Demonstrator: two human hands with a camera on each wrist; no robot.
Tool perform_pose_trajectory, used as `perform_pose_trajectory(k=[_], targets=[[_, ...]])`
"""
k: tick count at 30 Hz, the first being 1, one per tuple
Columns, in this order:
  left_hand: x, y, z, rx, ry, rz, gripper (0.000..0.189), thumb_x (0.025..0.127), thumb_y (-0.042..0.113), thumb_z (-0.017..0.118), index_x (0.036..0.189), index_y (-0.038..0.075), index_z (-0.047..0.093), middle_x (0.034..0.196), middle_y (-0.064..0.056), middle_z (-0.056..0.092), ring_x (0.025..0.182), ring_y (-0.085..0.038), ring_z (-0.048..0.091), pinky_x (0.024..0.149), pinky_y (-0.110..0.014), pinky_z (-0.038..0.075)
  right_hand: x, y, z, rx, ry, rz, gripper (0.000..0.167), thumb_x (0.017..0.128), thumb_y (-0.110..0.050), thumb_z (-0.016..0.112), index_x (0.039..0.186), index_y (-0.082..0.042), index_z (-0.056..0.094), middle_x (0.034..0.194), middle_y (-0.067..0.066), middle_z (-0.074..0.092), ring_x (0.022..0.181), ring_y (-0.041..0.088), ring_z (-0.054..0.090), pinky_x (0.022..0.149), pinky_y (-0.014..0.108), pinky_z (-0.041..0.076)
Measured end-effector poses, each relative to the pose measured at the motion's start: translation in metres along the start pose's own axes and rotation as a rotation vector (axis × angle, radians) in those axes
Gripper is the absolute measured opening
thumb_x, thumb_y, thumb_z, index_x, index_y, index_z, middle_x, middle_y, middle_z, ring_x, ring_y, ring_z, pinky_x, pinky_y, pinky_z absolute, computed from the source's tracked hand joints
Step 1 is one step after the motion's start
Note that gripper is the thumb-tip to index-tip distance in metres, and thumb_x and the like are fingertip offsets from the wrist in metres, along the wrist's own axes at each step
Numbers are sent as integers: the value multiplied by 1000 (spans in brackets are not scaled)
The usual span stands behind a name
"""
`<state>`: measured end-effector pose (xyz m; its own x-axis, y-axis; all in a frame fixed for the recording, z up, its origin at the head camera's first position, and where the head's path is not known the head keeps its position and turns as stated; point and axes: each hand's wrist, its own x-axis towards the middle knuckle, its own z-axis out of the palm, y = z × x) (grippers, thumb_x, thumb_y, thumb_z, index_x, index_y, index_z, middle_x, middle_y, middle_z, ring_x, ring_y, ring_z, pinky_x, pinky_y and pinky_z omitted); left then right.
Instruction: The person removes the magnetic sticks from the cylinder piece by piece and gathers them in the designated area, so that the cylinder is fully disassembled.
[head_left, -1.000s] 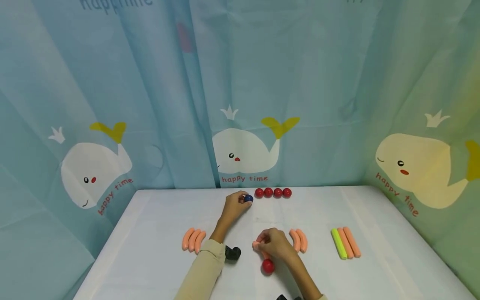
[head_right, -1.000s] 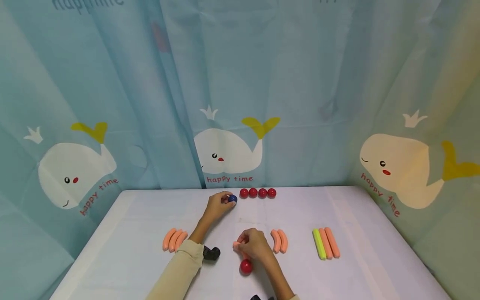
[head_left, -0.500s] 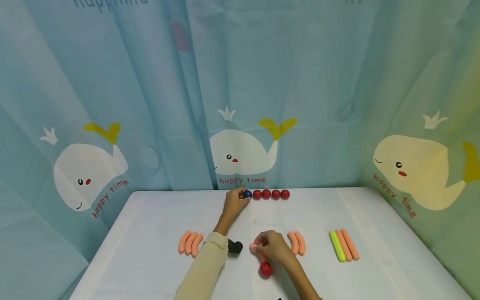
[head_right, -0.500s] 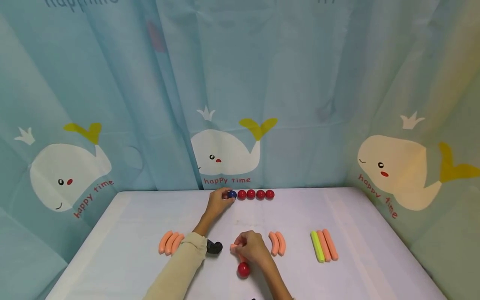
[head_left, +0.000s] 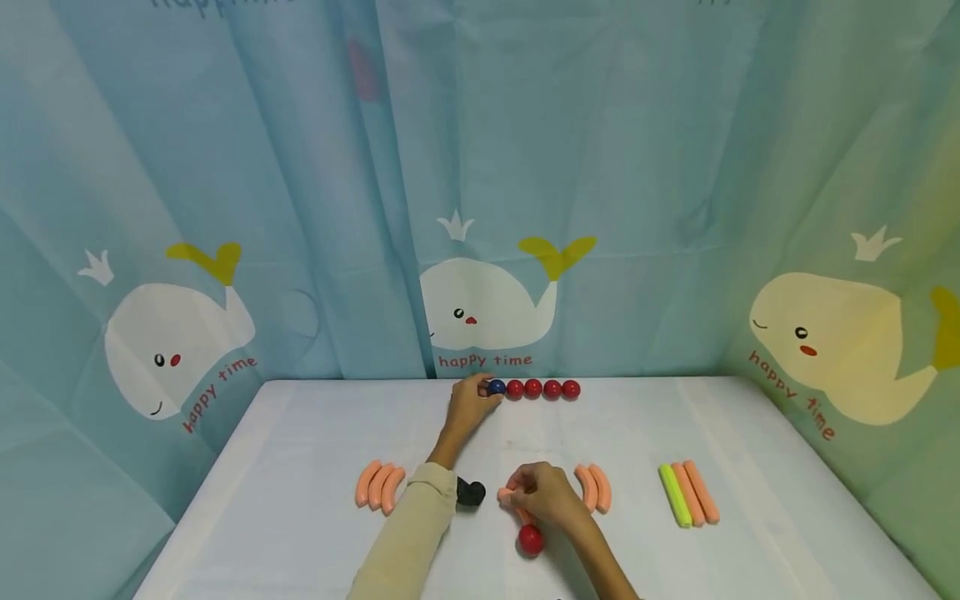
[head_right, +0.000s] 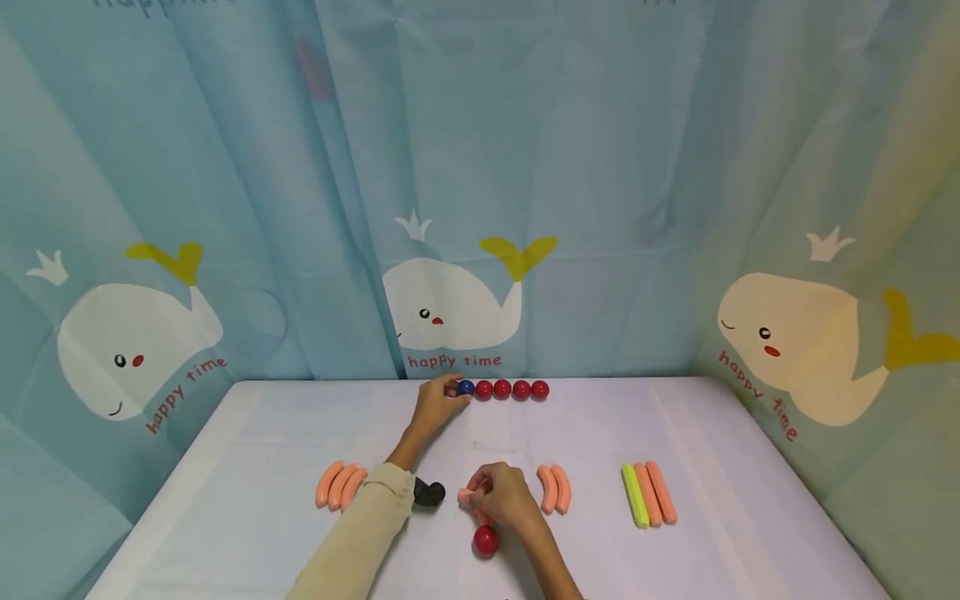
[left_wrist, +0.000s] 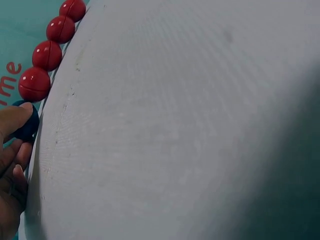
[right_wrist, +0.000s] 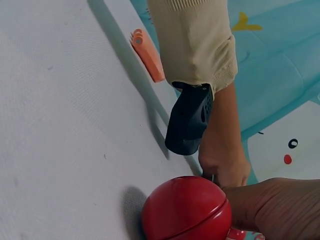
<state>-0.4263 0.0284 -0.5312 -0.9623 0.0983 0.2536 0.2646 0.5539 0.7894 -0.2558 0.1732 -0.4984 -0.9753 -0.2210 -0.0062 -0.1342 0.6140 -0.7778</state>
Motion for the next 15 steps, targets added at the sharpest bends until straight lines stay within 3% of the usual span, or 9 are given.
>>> perform_pose_trajectory(k=[8, 15], targets=[[-1, -1, -7, -61, -15, -11, 52, 80, 18, 80, 126, 3, 63, 108, -10, 70, 93, -20, 65, 81, -33, 53, 2, -3, 2, -5, 12, 15, 10, 81, -16, 77, 82, -9, 69, 66, -3, 57, 64, 11, 49, 54, 22, 39], [-8, 1, -20, -131, -70, -108, 54, 86, 19, 74, 133, -1, 55, 114, -19, 66, 101, -30, 65, 88, -42, 54, 2, -2, 1, -39, 28, 63, 7, 83, -13, 72, 90, -11, 71, 65, -2, 54, 61, 11, 47, 52, 23, 37]])
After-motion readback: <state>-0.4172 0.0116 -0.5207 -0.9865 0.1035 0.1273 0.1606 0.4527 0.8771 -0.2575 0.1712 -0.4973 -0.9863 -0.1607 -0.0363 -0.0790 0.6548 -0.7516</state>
